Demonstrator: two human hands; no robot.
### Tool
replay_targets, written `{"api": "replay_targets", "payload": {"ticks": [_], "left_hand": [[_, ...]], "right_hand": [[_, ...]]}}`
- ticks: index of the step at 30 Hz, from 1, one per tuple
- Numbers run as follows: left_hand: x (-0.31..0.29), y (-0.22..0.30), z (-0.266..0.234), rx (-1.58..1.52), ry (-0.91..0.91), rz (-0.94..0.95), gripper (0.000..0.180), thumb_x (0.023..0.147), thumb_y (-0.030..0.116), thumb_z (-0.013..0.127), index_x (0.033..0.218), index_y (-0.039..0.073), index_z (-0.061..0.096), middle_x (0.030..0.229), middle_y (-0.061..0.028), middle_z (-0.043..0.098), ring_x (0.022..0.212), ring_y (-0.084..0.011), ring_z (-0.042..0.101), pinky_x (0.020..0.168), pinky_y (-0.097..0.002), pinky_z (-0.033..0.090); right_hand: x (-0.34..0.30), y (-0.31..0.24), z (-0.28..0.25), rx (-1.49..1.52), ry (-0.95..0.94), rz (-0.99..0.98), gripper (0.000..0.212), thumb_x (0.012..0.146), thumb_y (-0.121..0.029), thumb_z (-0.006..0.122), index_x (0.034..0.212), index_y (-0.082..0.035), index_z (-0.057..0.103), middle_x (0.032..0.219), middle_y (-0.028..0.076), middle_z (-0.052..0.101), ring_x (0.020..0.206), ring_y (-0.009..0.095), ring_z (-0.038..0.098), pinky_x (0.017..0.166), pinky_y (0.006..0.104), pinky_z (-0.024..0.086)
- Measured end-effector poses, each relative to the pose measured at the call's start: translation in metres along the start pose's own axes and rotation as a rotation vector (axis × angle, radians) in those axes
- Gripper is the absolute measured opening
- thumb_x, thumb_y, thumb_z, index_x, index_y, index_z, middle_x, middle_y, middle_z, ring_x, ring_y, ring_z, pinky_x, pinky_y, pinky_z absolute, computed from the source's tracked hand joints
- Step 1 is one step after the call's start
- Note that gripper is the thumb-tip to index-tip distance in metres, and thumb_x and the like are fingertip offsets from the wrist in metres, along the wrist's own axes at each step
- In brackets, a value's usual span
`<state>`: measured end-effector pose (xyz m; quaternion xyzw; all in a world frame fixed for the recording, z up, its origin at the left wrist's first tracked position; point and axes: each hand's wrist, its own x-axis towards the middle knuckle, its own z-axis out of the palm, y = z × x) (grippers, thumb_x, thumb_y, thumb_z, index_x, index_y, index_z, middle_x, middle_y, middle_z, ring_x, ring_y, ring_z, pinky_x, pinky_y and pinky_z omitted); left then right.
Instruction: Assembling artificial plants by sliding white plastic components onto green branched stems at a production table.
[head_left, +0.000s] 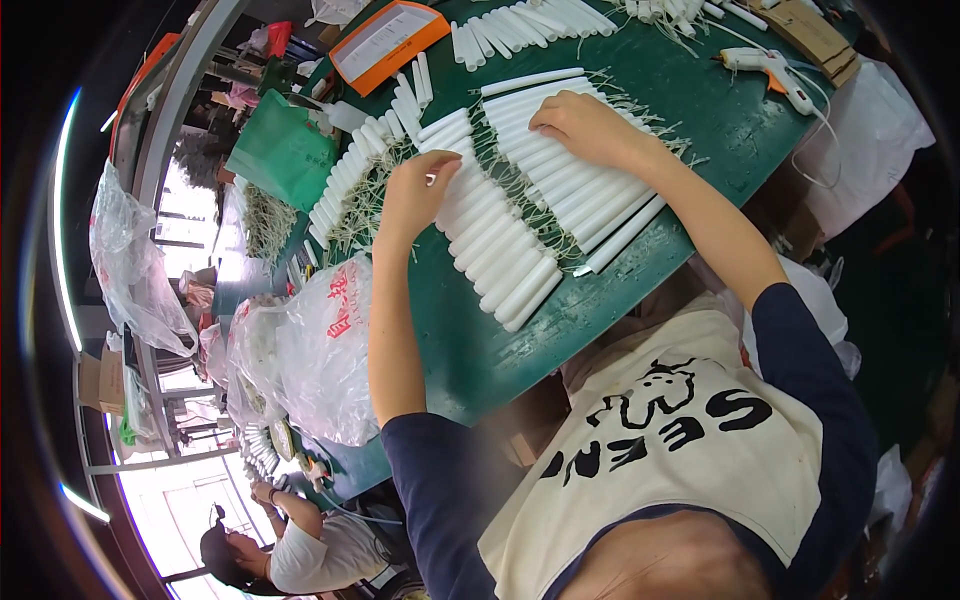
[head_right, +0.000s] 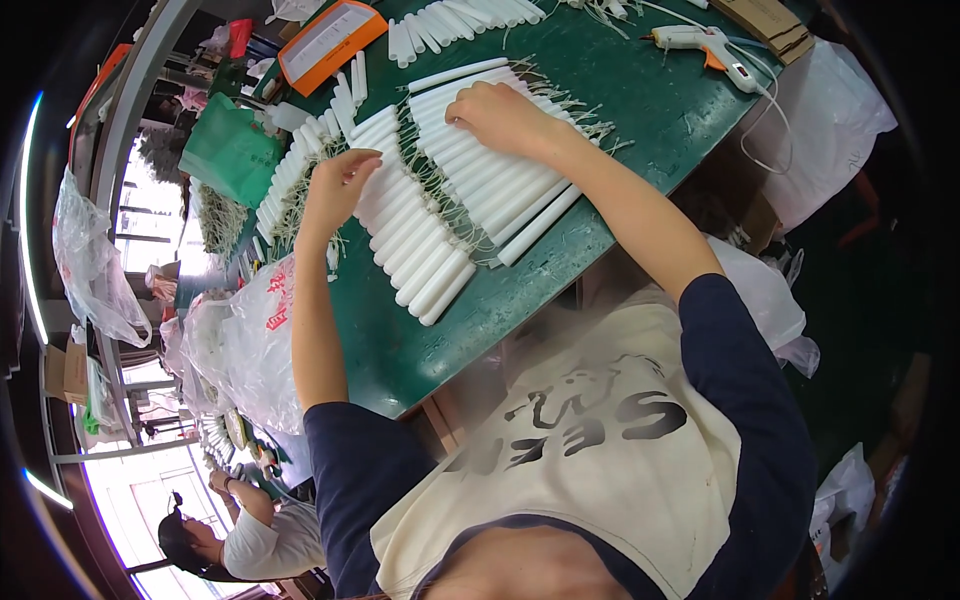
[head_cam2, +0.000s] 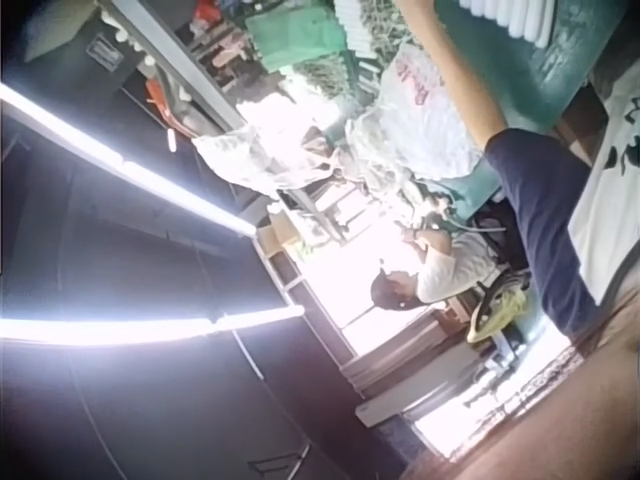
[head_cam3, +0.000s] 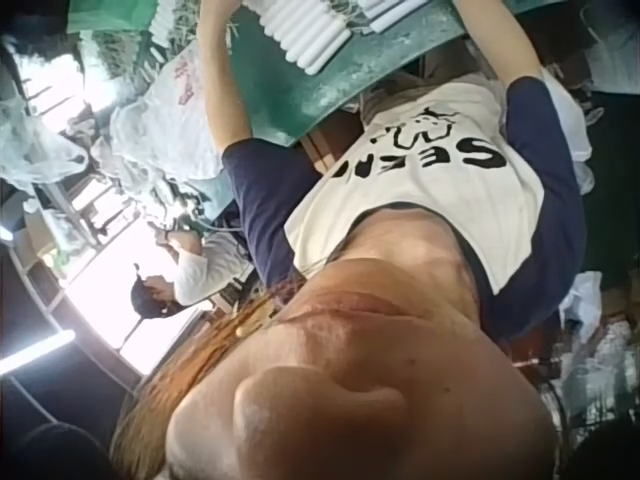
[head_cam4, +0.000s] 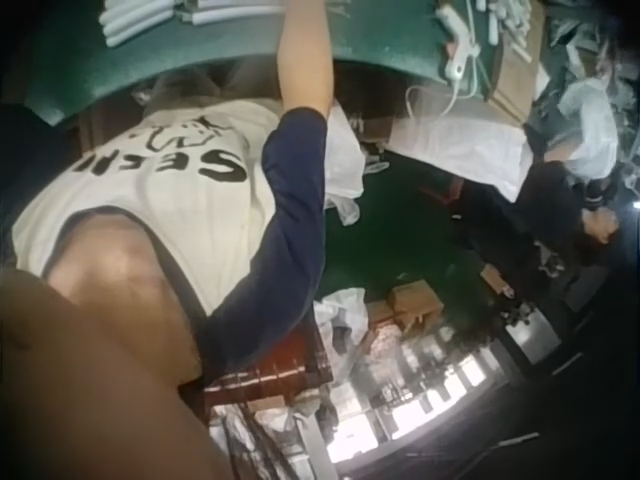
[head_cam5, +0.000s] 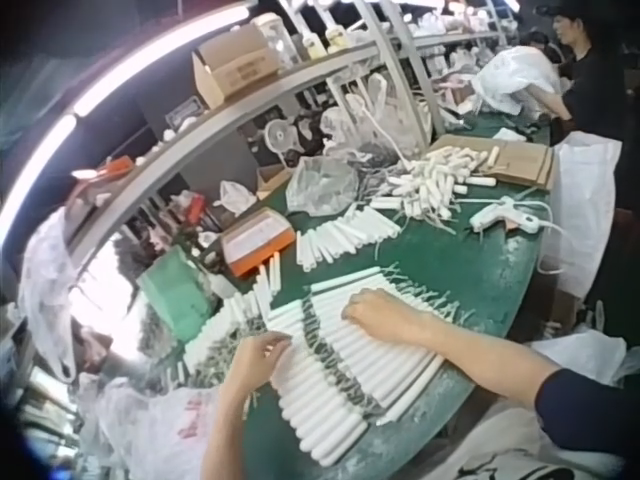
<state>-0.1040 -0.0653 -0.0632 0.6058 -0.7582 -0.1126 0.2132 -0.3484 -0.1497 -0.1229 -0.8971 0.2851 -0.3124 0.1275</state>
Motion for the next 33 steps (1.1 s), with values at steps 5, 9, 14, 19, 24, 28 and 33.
{"api": "replay_targets", "payload": {"ticks": [5,9,14,19,24,28,33], "left_hand": [[0.031,-0.011,-0.003,-0.025,0.079,-0.032,0.023,0.086,0.020,0.058,0.095,0.001,0.066,0.084,-0.0118,0.067,0.076,-0.0204,0.064,0.070,-0.0292,0.049],[0.067,-0.004,0.021,-0.053,0.097,0.025,0.027,0.088,0.024,0.056,0.102,0.001,0.064,0.092,-0.0117,0.067,0.085,-0.0185,0.063,0.074,-0.0290,0.048],[0.127,-0.013,0.048,0.127,0.212,0.188,0.028,0.086,0.023,0.057,0.104,0.002,0.063,0.099,-0.0161,0.064,0.092,-0.0280,0.062,0.080,-0.0347,0.047],[0.172,-0.018,0.077,0.258,0.131,0.129,0.025,0.086,0.025,0.054,0.107,0.014,0.061,0.095,-0.0175,0.063,0.089,-0.0363,0.060,0.076,-0.0441,0.048],[0.195,-0.026,0.093,0.367,0.068,0.056,0.028,0.085,0.034,0.055,0.106,0.016,0.062,0.092,-0.0169,0.063,0.085,-0.0356,0.061,0.074,-0.0442,0.050],[0.199,-0.018,0.097,0.520,0.114,0.011,0.025,0.084,0.032,0.057,0.101,0.016,0.064,0.093,-0.0160,0.064,0.086,-0.0331,0.062,0.072,-0.0408,0.050],[0.186,-0.014,0.076,0.337,0.284,-0.096,0.019,0.078,0.027,0.060,0.081,0.011,0.070,0.074,-0.0104,0.067,0.072,-0.0283,0.065,0.068,-0.0375,0.050]], "right_hand": [[-0.002,-0.003,0.002,-0.054,0.014,-0.013,0.018,0.083,-0.013,0.057,0.097,-0.003,0.062,0.095,0.010,0.059,0.097,0.028,0.052,0.084,0.0372,0.042],[-0.005,-0.005,-0.001,-0.036,0.122,-0.047,0.020,0.080,-0.011,0.060,0.098,-0.005,0.061,0.095,0.009,0.058,0.098,0.027,0.051,0.083,0.0369,0.042],[-0.009,-0.010,-0.008,-0.060,0.130,-0.045,0.013,0.078,-0.011,0.061,0.091,-0.007,0.063,0.095,0.005,0.058,0.099,0.024,0.051,0.084,0.0368,0.041],[-0.009,-0.013,-0.011,-0.099,0.117,-0.036,0.011,0.078,-0.014,0.062,0.088,-0.009,0.063,0.095,0.003,0.057,0.101,0.021,0.050,0.085,0.0365,0.038],[-0.009,-0.014,-0.010,-0.082,0.109,0.004,0.010,0.079,-0.017,0.062,0.086,-0.009,0.063,0.094,0.003,0.057,0.101,0.020,0.049,0.085,0.0363,0.038],[-0.012,-0.011,-0.011,-0.073,0.094,0.027,0.011,0.080,-0.017,0.062,0.086,-0.009,0.063,0.094,0.003,0.057,0.101,0.020,0.049,0.086,0.0363,0.038],[-0.010,-0.009,-0.007,-0.081,0.202,-0.039,0.008,0.079,-0.018,0.062,0.080,-0.010,0.063,0.088,0.002,0.057,0.096,0.021,0.050,0.079,0.0382,0.040]]}}
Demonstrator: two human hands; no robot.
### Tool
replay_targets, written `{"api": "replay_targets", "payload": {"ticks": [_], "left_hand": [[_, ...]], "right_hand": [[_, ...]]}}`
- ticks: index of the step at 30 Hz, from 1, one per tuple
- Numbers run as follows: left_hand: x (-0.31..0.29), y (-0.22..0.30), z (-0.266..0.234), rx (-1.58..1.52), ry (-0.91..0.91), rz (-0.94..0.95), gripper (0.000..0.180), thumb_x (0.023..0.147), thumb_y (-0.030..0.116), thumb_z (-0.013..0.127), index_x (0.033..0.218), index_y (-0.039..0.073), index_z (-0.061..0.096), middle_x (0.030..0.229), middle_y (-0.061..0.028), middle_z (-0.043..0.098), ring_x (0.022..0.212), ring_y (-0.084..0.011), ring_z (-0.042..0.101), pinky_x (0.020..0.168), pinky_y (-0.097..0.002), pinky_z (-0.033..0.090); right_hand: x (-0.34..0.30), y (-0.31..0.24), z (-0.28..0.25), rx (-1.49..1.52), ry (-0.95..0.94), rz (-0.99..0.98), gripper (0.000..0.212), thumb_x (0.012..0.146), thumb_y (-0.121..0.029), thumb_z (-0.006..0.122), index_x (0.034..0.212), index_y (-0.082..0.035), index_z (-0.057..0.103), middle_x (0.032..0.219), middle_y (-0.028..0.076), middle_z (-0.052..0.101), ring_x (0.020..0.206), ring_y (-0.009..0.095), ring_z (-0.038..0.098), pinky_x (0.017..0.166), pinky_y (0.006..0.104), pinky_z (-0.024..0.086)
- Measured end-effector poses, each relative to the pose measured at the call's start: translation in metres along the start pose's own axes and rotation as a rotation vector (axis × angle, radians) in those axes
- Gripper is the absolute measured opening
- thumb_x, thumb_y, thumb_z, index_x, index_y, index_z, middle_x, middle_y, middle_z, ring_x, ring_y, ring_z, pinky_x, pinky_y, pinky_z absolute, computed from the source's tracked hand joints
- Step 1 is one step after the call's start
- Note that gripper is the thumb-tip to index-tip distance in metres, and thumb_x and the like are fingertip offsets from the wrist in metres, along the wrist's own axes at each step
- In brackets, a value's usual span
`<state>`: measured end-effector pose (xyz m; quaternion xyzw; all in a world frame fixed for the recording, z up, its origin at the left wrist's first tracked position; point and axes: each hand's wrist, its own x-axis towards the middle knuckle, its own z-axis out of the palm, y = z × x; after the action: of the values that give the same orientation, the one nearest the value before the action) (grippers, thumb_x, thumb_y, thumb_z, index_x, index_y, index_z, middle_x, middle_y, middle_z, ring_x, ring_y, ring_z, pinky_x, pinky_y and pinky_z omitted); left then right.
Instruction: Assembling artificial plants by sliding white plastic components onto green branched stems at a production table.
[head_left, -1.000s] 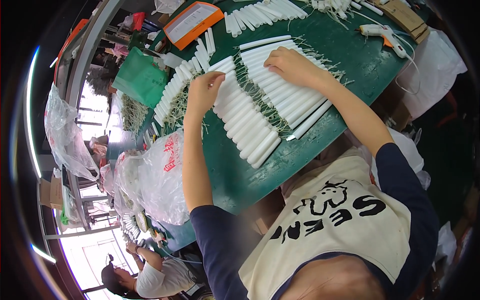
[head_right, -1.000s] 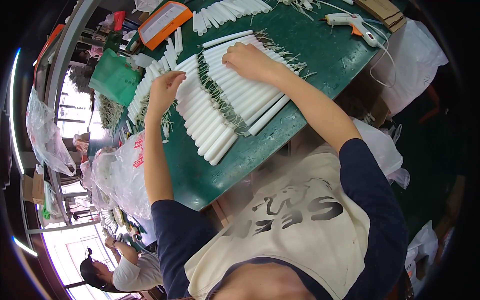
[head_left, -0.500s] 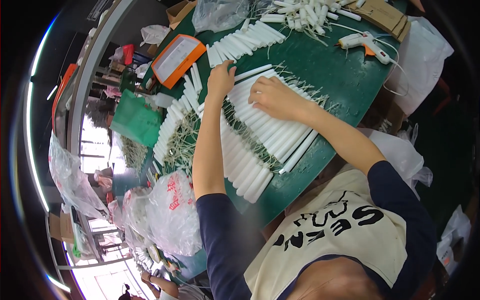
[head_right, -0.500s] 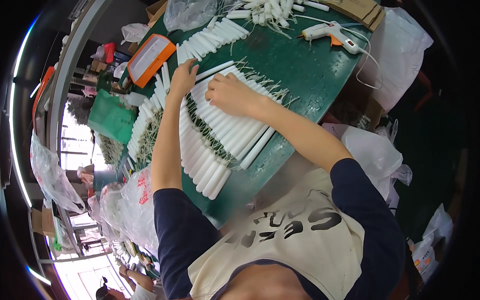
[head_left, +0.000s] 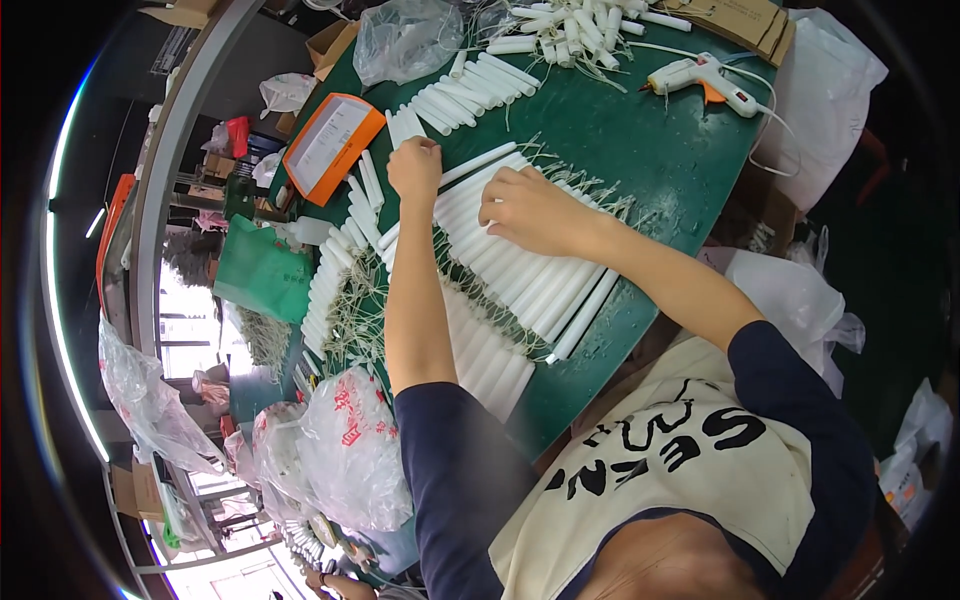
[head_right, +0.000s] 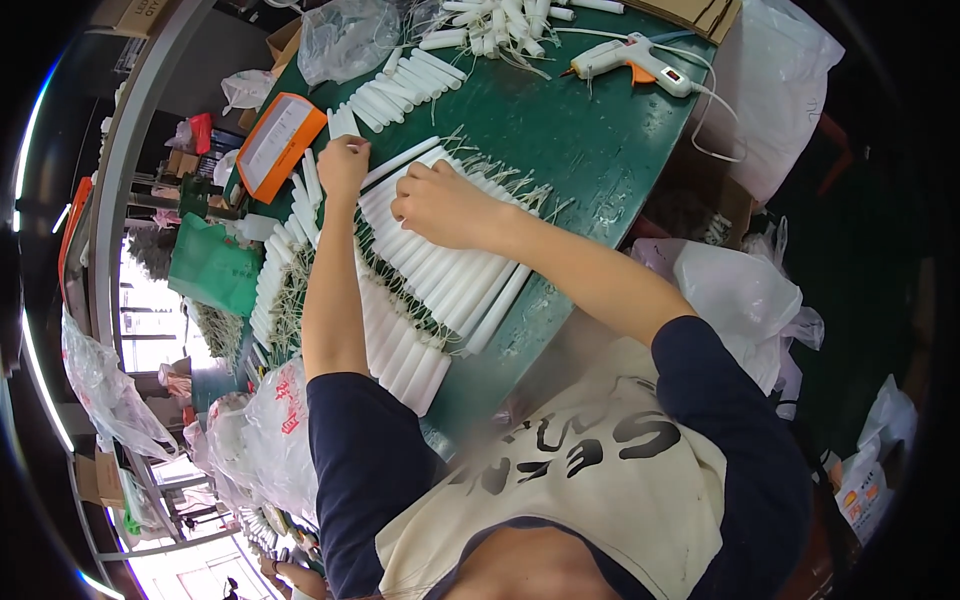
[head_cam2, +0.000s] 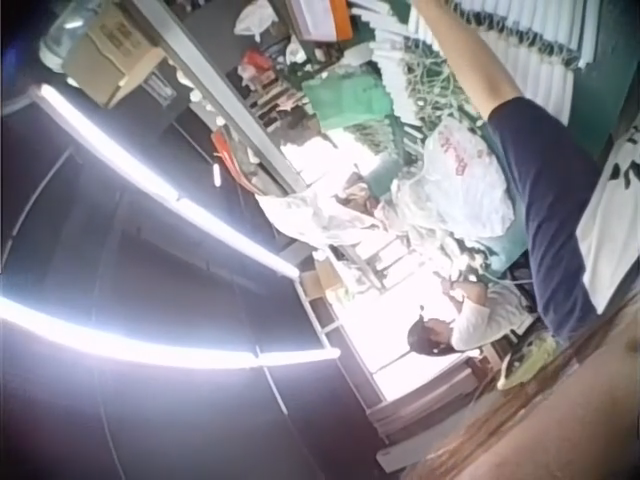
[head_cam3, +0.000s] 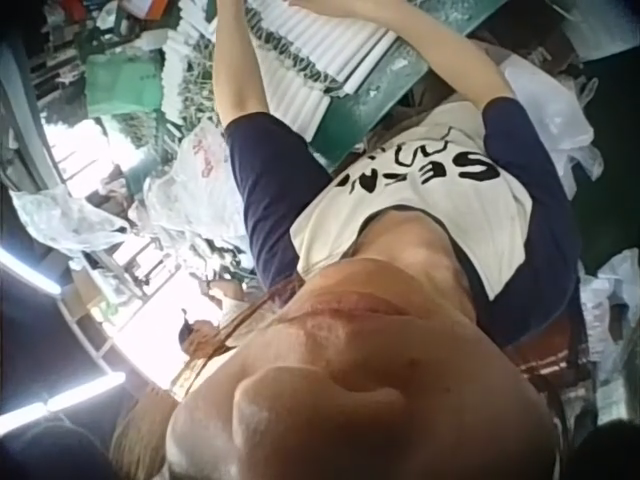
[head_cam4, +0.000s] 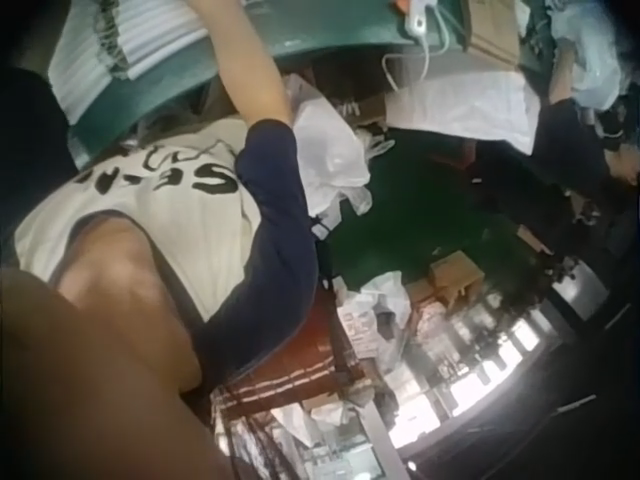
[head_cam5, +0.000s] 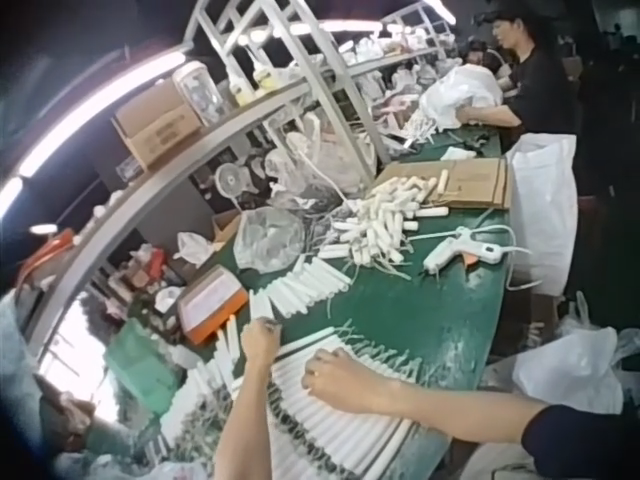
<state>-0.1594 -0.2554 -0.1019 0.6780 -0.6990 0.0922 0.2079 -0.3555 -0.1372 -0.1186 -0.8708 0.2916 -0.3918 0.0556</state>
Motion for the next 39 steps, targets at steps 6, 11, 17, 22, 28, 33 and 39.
{"api": "replay_targets", "payload": {"ticks": [6,11,17,22,28,33,39], "left_hand": [[-0.026,0.026,-0.077,0.014,0.219,0.049,0.016,0.072,0.021,0.065,0.079,0.008,0.071,0.069,-0.0076,0.067,0.062,-0.0244,0.065,0.063,-0.0335,0.051],[-0.095,0.049,-0.137,-0.262,0.315,0.210,0.009,0.072,0.015,0.068,0.076,0.007,0.068,0.064,-0.0070,0.065,0.058,-0.0207,0.063,0.056,-0.0275,0.048],[-0.152,0.052,-0.140,-0.448,0.027,0.607,0.013,0.069,0.004,0.070,0.081,0.008,0.064,0.076,-0.0050,0.066,0.062,-0.0211,0.062,0.055,-0.0288,0.048],[-0.132,0.007,-0.109,-0.579,-0.204,0.205,0.023,0.087,0.020,0.056,0.099,0.002,0.064,0.098,-0.0151,0.064,0.085,-0.0287,0.060,0.074,-0.0356,0.047],[-0.075,-0.017,-0.040,-0.317,-0.104,0.359,0.033,0.090,0.023,0.050,0.113,0.000,0.056,0.115,-0.0175,0.057,0.111,-0.0315,0.050,0.095,-0.0366,0.037],[-0.060,-0.006,-0.020,-0.288,-0.163,0.277,0.035,0.088,0.029,0.050,0.109,0.002,0.059,0.109,-0.0189,0.058,0.103,-0.0338,0.052,0.090,-0.0382,0.040],[-0.061,-0.004,-0.027,-0.269,-0.278,0.257,0.031,0.088,0.029,0.051,0.104,0.004,0.062,0.101,-0.0170,0.060,0.097,-0.0326,0.054,0.085,-0.0376,0.042]], "right_hand": [[0.002,-0.005,-0.016,0.470,-0.014,0.281,0.020,0.084,-0.019,0.060,0.094,-0.003,0.062,0.095,0.010,0.063,0.094,0.027,0.057,0.082,0.0362,0.045],[0.017,-0.020,-0.030,1.462,-0.063,0.727,0.036,0.094,-0.029,0.048,0.105,0.004,0.056,0.110,0.019,0.059,0.103,0.023,0.057,0.090,0.0320,0.046],[0.014,-0.015,-0.025,1.830,0.188,0.987,0.033,0.095,-0.026,0.045,0.112,0.002,0.050,0.101,0.013,0.059,0.096,0.024,0.058,0.091,0.0364,0.047],[0.015,-0.009,-0.022,1.809,0.434,1.003,0.021,0.094,-0.023,0.047,0.097,-0.002,0.051,0.081,0.006,0.056,0.076,0.020,0.056,0.071,0.0321,0.048],[0.010,-0.002,-0.019,1.776,0.486,1.057,0.019,0.094,-0.024,0.047,0.092,-0.005,0.049,0.075,0.005,0.053,0.070,0.017,0.053,0.065,0.0305,0.046],[0.005,0.001,-0.021,1.732,0.479,1.109,0.019,0.094,-0.024,0.047,0.092,-0.006,0.048,0.074,0.004,0.053,0.068,0.016,0.053,0.065,0.0301,0.046],[0.006,-0.001,-0.024,1.706,0.361,1.107,0.019,0.094,-0.026,0.045,0.091,-0.007,0.048,0.073,0.002,0.053,0.067,0.015,0.054,0.064,0.0290,0.046]]}}
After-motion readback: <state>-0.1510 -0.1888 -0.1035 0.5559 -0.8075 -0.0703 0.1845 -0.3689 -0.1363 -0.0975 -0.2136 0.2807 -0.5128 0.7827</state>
